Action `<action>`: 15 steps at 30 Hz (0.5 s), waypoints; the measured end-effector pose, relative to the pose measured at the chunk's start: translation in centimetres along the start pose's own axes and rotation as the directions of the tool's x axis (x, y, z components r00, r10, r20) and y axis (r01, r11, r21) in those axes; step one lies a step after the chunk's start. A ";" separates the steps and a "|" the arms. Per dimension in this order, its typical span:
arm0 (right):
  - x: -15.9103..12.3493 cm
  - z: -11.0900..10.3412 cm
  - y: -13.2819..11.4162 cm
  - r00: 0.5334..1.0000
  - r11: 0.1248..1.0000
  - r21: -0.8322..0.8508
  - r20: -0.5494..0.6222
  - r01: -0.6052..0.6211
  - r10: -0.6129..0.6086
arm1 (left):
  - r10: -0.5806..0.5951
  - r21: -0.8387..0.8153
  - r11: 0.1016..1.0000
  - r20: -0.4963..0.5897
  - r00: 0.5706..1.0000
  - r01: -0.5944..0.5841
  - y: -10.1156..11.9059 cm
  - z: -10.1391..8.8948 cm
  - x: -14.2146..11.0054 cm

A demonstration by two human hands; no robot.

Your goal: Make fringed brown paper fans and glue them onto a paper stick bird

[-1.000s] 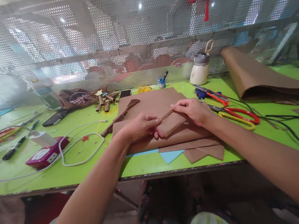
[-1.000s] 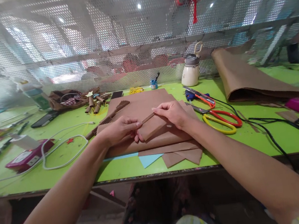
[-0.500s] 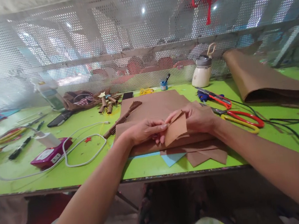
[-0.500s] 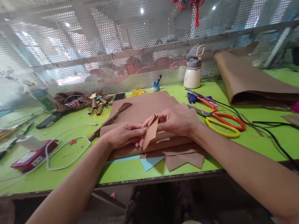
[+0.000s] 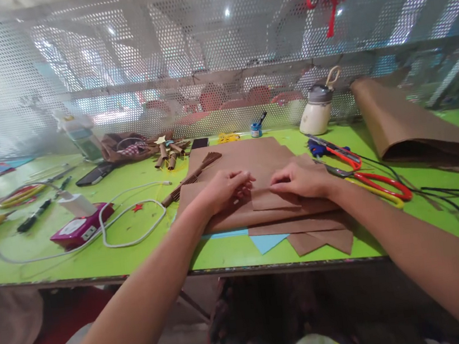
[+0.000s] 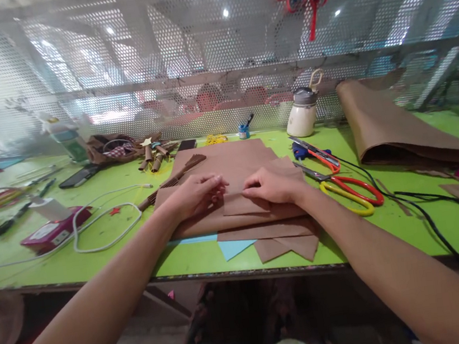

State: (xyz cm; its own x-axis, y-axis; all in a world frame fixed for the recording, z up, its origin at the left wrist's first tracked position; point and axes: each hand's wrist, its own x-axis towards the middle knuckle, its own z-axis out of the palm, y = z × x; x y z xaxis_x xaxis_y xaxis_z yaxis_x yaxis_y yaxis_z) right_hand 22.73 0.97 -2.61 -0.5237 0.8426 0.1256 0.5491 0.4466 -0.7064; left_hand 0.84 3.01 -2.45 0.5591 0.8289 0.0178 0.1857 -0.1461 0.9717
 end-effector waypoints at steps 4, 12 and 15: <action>0.7 0.9 -0.2 0.994 0.960 -0.260 0.055 0.104 -0.093 | 0.141 0.524 0.838 0.058 0.988 -0.150 0.0 0.4 0.0; 1.2 2.0 1.0 0.986 0.953 -0.264 -0.038 0.146 -0.162 | 0.191 0.775 0.592 0.132 0.973 -0.221 -0.5 1.0 0.5; 1.3 1.9 1.3 0.984 0.937 -0.313 -0.043 0.153 -0.175 | 0.219 0.811 0.533 0.146 0.965 -0.244 -0.7 1.1 0.7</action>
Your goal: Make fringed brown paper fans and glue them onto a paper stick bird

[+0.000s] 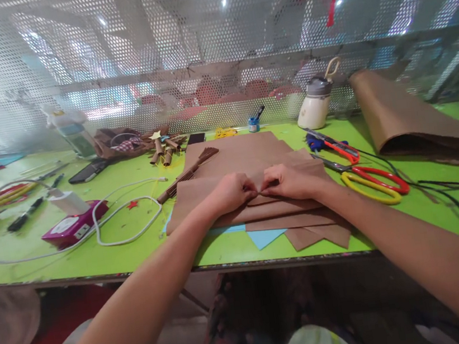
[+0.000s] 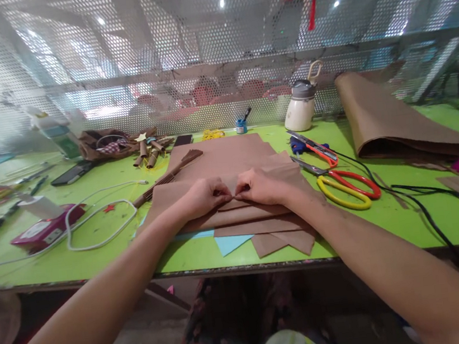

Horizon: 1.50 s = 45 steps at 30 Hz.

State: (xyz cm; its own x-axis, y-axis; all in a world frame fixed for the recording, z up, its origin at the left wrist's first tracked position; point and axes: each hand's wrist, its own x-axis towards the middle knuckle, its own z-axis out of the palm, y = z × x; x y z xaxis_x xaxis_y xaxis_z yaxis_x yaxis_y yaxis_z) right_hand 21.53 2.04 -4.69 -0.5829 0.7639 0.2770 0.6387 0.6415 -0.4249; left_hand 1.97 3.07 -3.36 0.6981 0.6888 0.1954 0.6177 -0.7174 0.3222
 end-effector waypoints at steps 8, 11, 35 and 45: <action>-0.5 -1.0 -0.1 0.996 0.989 -0.148 0.092 0.019 -0.006 | 0.074 0.150 0.986 -0.006 0.997 -0.072 0.3 -0.1 -0.1; -0.7 -1.4 -0.3 0.993 0.977 -0.212 0.114 0.025 -0.001 | 0.076 0.191 0.979 0.001 0.997 -0.074 0.5 -0.4 -0.3; -1.6 -2.1 -1.2 0.982 0.899 -0.439 0.173 0.004 0.080 | 0.135 0.308 0.938 0.096 0.986 -0.159 0.9 -2.0 -1.0; -1.8 -2.0 -2.1 0.983 0.873 -0.487 0.168 0.020 0.071 | 0.154 0.389 0.904 0.097 0.983 -0.180 0.9 -1.4 -0.9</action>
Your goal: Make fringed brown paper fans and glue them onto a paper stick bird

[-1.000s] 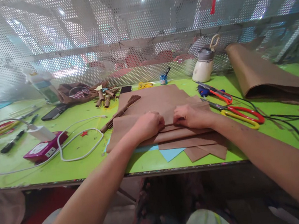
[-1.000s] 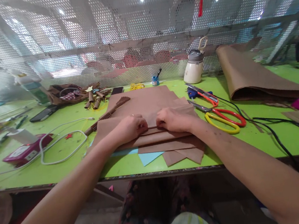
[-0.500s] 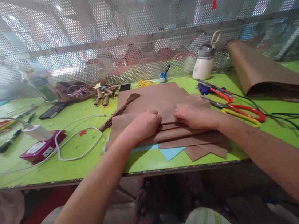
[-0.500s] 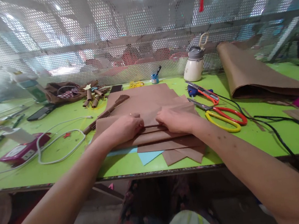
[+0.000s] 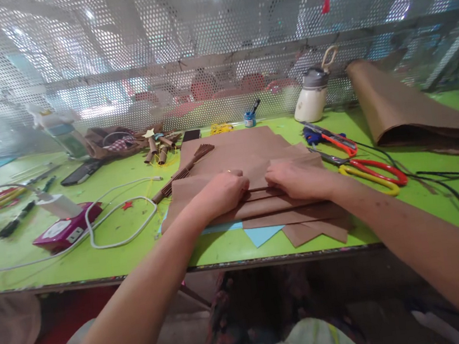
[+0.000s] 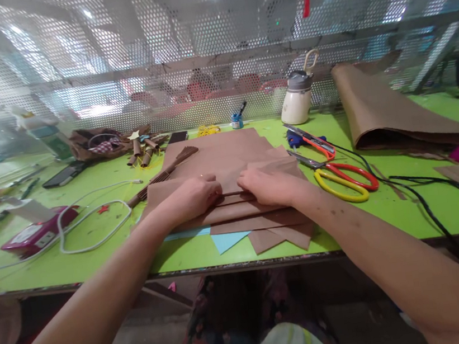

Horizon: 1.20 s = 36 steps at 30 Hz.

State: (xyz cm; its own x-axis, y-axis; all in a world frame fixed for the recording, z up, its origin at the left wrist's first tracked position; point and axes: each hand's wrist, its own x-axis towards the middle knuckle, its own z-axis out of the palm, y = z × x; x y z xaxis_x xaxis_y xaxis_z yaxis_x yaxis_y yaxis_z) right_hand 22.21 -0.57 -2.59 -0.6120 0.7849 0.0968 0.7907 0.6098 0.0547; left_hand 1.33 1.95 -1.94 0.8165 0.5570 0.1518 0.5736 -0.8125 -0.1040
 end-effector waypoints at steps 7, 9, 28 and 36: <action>-0.2 -0.3 -0.6 1.000 0.999 -0.039 0.021 0.016 -0.015 | 0.030 0.001 1.000 0.025 0.999 -0.030 0.1 -0.2 -0.3; -0.2 -0.3 -0.7 1.000 0.998 -0.059 0.014 0.009 -0.008 | 0.026 -0.046 0.999 0.016 1.000 -0.025 0.1 -0.4 -0.4; -0.3 -2.7 -3.3 0.934 0.969 -0.243 -0.355 -0.047 -0.044 | -0.180 -0.760 0.612 0.136 0.974 0.219 -1.9 -1.1 -0.4; 0.3 -0.8 -2.0 0.897 0.999 0.028 -0.442 0.023 -0.008 | -0.280 -0.816 0.499 0.166 0.946 0.291 -1.4 0.1 -0.5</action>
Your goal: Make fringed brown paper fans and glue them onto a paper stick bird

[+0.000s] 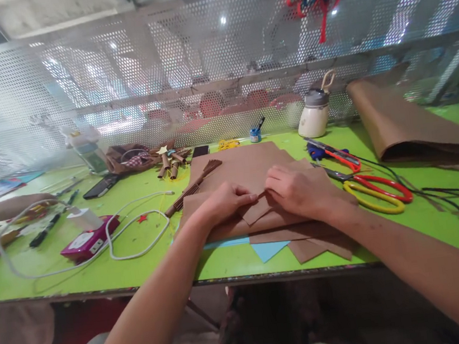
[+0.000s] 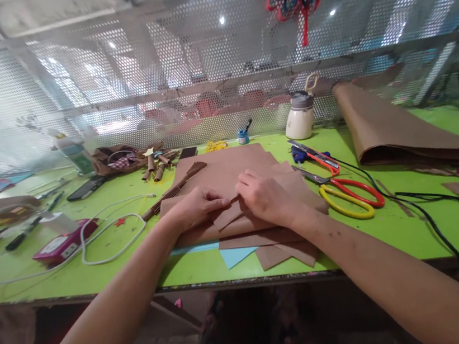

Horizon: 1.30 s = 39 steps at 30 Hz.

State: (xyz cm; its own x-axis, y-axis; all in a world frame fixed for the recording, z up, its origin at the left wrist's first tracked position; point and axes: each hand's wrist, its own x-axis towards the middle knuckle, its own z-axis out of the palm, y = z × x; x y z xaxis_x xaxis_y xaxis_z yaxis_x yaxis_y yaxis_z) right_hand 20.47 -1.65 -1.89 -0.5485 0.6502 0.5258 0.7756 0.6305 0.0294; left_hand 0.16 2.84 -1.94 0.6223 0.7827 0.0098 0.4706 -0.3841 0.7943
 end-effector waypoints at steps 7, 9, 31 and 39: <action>0.2 -0.1 1.4 0.938 0.679 0.653 0.164 -0.335 0.306 | 0.008 0.012 1.000 0.041 0.999 -0.008 1.1 -0.1 -0.4; 0.3 0.0 1.1 0.901 0.575 0.700 0.258 -0.424 0.349 | 0.035 0.022 0.999 0.030 0.999 -0.036 1.4 -0.1 -0.5; 0.4 1.8 1.5 0.945 0.645 0.691 0.241 -0.327 0.221 | 0.138 0.220 0.964 0.060 0.989 -0.148 2.0 0.0 -0.3; -0.1 0.8 2.3 0.875 0.415 0.771 0.441 -0.483 0.200 | 0.079 0.220 0.971 0.088 0.993 -0.097 1.5 -0.7 -0.8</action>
State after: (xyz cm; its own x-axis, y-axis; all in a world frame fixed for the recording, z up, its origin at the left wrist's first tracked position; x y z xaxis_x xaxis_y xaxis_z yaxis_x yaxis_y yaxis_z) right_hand 22.00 0.06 -2.58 -0.4625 0.8819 0.0911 0.3460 0.2742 -0.8973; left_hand -0.06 2.02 -0.29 0.7103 0.7036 0.0191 0.5342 -0.5566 0.6363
